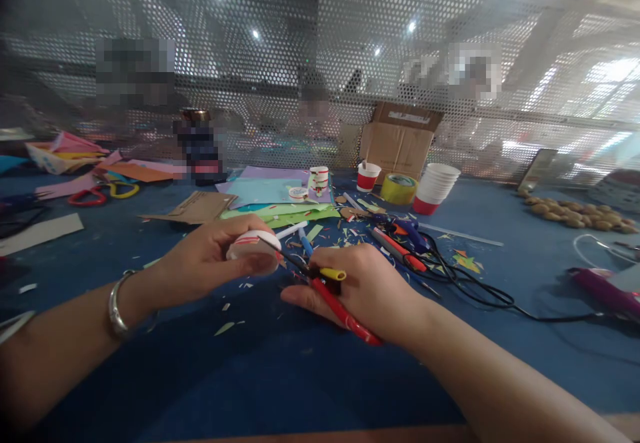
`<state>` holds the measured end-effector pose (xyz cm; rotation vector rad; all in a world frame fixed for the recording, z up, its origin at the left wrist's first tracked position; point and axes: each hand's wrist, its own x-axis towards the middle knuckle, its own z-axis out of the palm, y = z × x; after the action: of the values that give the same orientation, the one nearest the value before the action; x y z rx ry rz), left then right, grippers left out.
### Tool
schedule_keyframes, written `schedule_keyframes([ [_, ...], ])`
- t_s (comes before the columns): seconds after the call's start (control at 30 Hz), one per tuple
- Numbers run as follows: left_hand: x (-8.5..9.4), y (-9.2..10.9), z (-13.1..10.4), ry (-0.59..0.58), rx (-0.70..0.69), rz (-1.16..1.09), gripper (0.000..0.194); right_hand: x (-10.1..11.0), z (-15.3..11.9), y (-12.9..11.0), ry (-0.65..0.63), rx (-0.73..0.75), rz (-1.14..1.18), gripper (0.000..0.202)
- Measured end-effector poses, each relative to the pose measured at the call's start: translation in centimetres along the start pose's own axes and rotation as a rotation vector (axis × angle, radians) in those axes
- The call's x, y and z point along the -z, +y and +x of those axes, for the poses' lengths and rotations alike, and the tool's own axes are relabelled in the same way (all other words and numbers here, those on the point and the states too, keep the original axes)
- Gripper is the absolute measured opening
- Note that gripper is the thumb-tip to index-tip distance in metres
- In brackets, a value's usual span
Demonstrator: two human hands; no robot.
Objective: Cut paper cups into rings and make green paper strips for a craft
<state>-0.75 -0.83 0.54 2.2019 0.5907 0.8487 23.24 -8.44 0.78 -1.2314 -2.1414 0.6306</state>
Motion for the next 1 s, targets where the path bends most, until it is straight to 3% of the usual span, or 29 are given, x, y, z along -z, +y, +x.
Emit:
schedule_keyframes([
  [0.17, 0.0, 0.1, -0.1, 0.132, -0.015, 0.098, 0.014, -0.4, -0.2, 0.0, 0.13, 0.004, -0.133, 0.046],
  [0.33, -0.1, 0.5, -0.4, 0.139, 0.067, 0.172, 0.018, -0.8, -0.3, 0.0, 0.079, -0.149, 0.21, 0.048],
  [0.5, -0.4, 0.8, -0.4, 0.104, 0.122, 0.166, 0.021, -1.0, -0.1, 0.3, 0.085, -0.166, 0.387, 0.05],
  [0.73, -0.7, 0.6, -0.4, 0.173, 0.19, 0.062, 0.024, -0.6, 0.2, 0.0, 0.091, -0.166, -0.02, 0.04],
  [0.87, -0.4, 1.0, -0.2, 0.271, 0.093, 0.186, 0.013, -0.8, 0.4, 0.4, 0.116, -0.095, -0.296, 0.037],
  [1.0, -0.3, 1.4, -0.2, 0.299, 0.016, 0.345, 0.014, -1.0, 0.4, 0.7, 0.1, -0.124, -0.424, 0.036],
])
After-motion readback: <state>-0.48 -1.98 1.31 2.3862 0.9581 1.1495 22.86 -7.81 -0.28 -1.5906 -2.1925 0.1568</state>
